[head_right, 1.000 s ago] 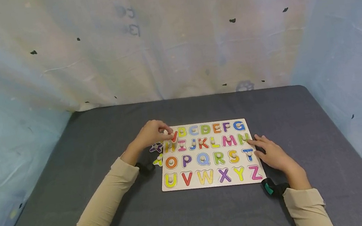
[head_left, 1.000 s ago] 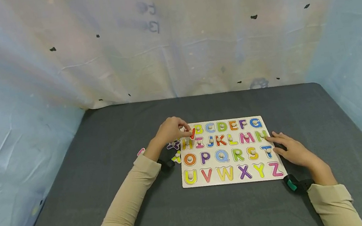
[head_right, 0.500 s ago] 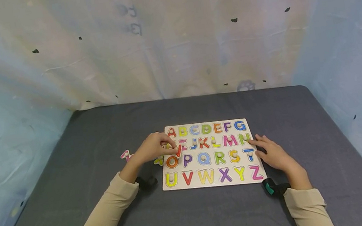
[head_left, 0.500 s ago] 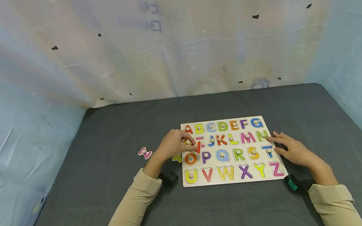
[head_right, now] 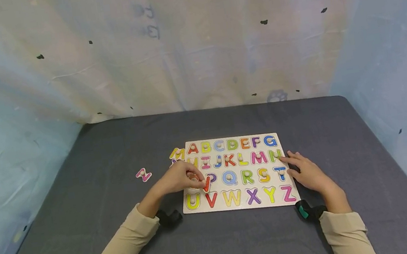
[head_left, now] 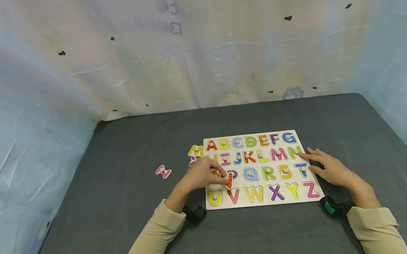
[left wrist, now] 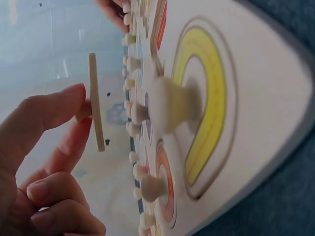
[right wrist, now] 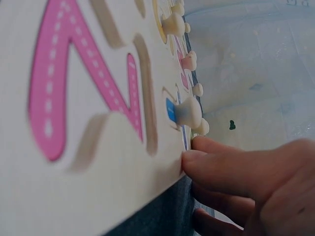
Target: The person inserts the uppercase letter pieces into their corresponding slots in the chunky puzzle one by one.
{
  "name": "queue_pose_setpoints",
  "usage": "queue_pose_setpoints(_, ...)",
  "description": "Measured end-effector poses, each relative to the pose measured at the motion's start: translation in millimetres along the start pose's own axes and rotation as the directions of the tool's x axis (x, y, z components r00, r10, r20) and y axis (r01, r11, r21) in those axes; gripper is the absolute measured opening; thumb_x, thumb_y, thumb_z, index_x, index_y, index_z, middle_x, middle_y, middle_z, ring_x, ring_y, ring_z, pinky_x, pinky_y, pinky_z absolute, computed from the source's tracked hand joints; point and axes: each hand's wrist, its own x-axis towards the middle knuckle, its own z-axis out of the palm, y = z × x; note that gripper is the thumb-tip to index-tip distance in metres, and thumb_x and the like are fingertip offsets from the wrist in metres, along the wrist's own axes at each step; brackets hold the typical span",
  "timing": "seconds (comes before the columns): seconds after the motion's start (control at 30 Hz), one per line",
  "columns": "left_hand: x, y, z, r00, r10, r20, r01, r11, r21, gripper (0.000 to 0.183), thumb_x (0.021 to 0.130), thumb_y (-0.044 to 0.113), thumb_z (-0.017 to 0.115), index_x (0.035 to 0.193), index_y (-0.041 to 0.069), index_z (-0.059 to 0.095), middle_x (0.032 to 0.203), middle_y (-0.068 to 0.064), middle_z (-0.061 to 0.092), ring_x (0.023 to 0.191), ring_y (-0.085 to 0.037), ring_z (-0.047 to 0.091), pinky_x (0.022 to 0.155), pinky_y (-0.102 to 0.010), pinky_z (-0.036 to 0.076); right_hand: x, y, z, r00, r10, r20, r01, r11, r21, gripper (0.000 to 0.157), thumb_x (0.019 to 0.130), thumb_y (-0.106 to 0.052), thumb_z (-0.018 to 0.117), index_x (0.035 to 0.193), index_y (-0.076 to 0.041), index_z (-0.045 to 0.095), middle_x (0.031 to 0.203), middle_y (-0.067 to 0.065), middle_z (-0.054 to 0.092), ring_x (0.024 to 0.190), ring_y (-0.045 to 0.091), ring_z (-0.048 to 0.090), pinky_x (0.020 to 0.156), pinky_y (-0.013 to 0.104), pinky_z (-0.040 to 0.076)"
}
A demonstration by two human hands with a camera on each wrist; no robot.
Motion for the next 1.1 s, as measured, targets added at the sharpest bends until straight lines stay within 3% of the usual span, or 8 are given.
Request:
queue_pose_setpoints(0.23,-1.3,5.9,6.5,0.997,-0.04,0.059,0.037,0.998,0.041,0.008,0.074,0.021,0.081,0.072,0.015,0.076,0.058,0.009,0.052,0.056,-0.006,0.038,0.051,-0.018,0.027,0.1,-1.8,-0.8,1.0,0.006,0.005,-0.006,1.0,0.011,0.051,0.094,-0.016,0.058,0.14,0.002,0.045,0.15,0.036,0.027,0.137,0.06,0.021,0.105,0.073,0.02)
queue_pose_setpoints(0.5,-3.8,11.1,16.0,0.993,-0.032,0.112,0.022,0.995,0.095,0.007,0.071,0.017,0.081,0.069,0.013,0.076,0.057,0.011,0.052,0.055,-0.005,0.039,0.051,-0.018,0.027,1.1,-2.4,-1.8,1.0,0.002,0.007,-0.002,1.0,0.008,0.051,0.094,-0.015,0.058,0.14,0.002,0.045,0.15,0.036,0.027,0.137,0.06,0.02,0.105,0.073,0.02)
queue_pose_setpoints(0.73,-4.3,11.0,24.1,0.992,-0.063,0.108,0.045,0.985,0.164,0.011,0.07,0.021,0.084,0.069,0.014,0.076,0.062,0.009,0.057,0.061,-0.006,0.042,0.053,-0.018,0.029,1.3,-1.7,-1.1,1.0,0.001,0.012,-0.001,1.0,0.011,0.05,0.094,-0.014,0.057,0.14,0.002,0.045,0.15,0.036,0.027,0.137,0.06,0.02,0.105,0.074,0.019)
queue_pose_setpoints(1.1,-6.3,14.9,24.3,0.991,-0.056,0.122,0.034,0.984,0.175,0.01,0.073,0.018,0.082,0.07,0.012,0.076,0.064,0.006,0.06,0.062,-0.007,0.042,0.053,-0.019,0.029,0.3,0.1,-0.6,1.0,0.0,0.001,0.0,1.0,-0.004,0.05,0.095,-0.018,0.057,0.14,0.002,0.046,0.149,0.036,0.028,0.137,0.06,0.021,0.103,0.074,0.021)
